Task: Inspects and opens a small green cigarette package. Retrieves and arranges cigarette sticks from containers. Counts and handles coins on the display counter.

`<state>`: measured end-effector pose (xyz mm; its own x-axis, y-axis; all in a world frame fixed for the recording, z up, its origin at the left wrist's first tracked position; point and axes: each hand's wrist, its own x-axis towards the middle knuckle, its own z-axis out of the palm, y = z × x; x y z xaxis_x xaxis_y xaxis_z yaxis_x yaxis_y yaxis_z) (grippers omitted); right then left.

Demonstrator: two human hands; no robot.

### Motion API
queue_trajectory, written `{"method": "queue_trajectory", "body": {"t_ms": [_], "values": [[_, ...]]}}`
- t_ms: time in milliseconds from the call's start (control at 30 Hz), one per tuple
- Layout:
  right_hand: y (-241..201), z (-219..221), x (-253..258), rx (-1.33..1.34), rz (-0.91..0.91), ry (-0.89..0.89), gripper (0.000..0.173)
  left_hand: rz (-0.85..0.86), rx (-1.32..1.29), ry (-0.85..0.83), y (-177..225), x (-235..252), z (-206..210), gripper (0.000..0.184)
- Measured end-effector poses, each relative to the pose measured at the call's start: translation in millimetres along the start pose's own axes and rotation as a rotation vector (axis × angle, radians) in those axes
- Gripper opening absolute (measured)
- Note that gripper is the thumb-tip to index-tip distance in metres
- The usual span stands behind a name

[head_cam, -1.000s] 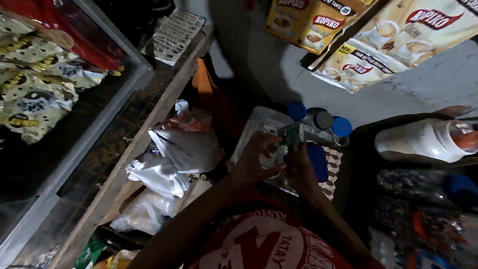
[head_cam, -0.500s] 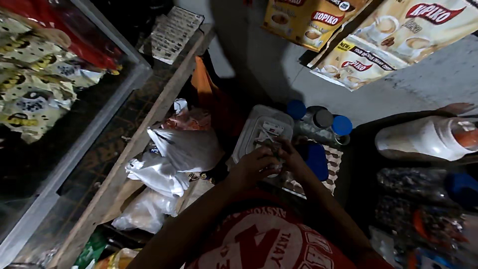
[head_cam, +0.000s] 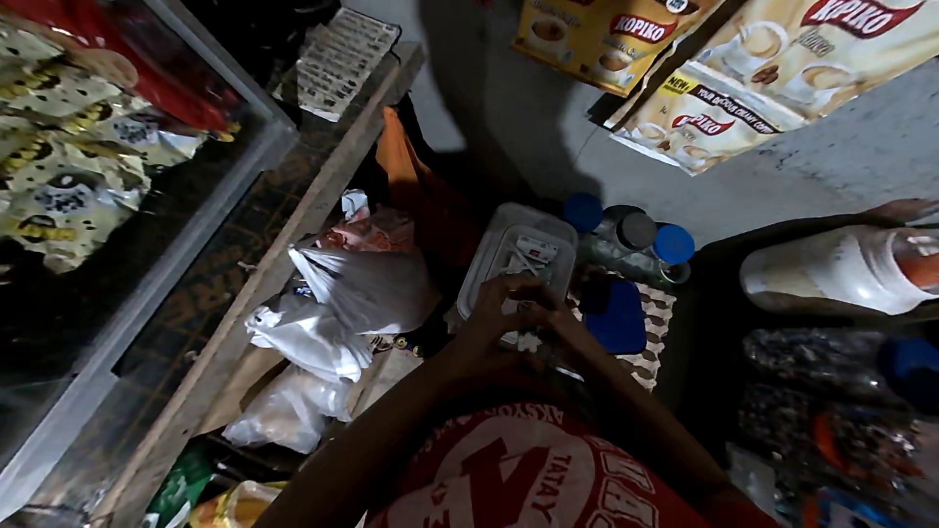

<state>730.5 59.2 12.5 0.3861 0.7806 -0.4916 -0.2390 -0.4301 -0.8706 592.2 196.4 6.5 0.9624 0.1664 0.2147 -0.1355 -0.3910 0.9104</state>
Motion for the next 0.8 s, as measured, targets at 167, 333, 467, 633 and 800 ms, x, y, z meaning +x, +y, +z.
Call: {"method": "queue_trajectory", "body": {"t_ms": [167,333,467,633,800], "values": [[10,2,2,0.075,-0.025,-0.055,0.061,0.032,-0.061,0.003,-5,-7,5,0.034],[8,3,-3,0.092,-0.059,-0.066,0.065,0.013,-0.144,-0.014,2,-10,7,0.022],[4,6,-8,0.117,-0.036,-0.046,0.059,0.027,-0.103,-0.093,11,-8,4,0.024],[8,10,-2,0.076,0.01,-0.007,0.04,0.069,-0.043,-0.097,19,-5,2,0.033],[12,5,10,0.071,0.072,-0.017,0.044,-0.028,-0.296,0.053,38,-11,-11,0.038]]}}
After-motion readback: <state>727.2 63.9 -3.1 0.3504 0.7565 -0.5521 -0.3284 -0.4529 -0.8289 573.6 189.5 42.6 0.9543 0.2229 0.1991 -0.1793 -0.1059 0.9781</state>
